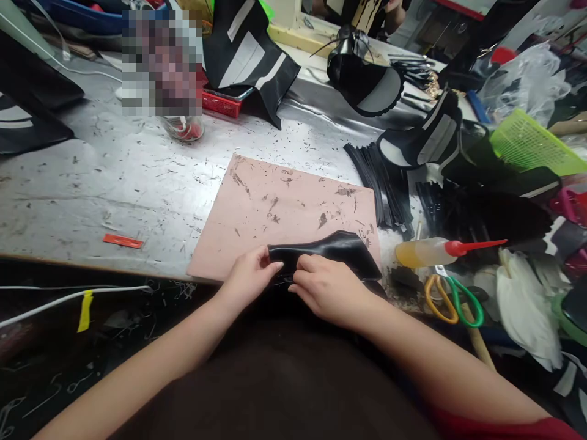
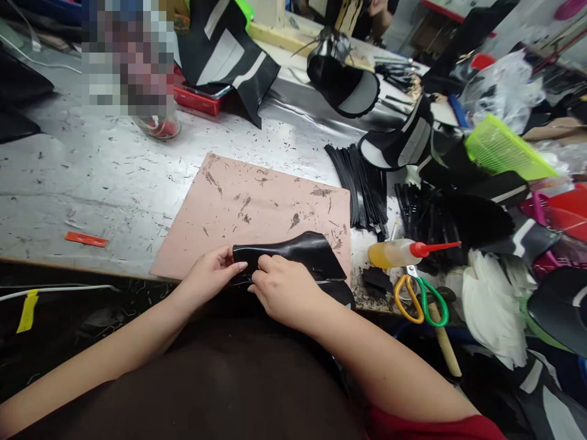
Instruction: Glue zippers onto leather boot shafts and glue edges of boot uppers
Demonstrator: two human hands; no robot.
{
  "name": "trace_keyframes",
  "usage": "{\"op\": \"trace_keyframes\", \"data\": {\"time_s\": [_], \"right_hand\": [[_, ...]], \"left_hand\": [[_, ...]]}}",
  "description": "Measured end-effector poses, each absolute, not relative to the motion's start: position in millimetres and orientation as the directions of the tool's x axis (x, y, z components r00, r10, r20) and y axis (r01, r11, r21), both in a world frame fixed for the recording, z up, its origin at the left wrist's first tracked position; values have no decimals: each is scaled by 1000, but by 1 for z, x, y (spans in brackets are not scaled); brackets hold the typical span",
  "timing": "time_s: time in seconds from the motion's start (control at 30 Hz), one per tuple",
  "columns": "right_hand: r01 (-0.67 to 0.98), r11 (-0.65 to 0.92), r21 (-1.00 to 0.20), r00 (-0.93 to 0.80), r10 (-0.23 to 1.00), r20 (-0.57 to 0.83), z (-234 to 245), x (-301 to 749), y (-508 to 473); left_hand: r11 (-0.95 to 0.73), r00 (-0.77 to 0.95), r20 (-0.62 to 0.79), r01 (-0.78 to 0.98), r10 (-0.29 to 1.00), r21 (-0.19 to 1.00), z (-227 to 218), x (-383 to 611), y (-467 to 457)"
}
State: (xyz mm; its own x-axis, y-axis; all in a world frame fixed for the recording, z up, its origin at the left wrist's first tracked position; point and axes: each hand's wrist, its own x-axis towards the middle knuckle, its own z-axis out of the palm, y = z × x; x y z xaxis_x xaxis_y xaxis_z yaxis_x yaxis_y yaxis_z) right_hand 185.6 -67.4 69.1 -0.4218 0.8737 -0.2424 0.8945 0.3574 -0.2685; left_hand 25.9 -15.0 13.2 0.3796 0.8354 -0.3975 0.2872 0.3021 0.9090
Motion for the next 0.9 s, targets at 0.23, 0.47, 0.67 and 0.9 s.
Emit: {"op": "trace_keyframes", "data": {"time_s": [0.23,0.47,0.67,0.9], "right_hand": [[884,329,-332,-441,824,-355,66,182,-62],[824,304,-478,-507,773,-382,72,192,-57],[771,196,-606,-505,768,-394,73,202,-54],[772,178,-610,-502,761,-412,75,202,-55]], "left_hand": [[-81,364,-166,574,916,815,22,15,-17],[-114,610,-53,231,791,966,7,-15,-37],[-337,695,57,272,716,901,6,-8,-36],[-985,772,613,157,167,71,3,-4,-30]]}}
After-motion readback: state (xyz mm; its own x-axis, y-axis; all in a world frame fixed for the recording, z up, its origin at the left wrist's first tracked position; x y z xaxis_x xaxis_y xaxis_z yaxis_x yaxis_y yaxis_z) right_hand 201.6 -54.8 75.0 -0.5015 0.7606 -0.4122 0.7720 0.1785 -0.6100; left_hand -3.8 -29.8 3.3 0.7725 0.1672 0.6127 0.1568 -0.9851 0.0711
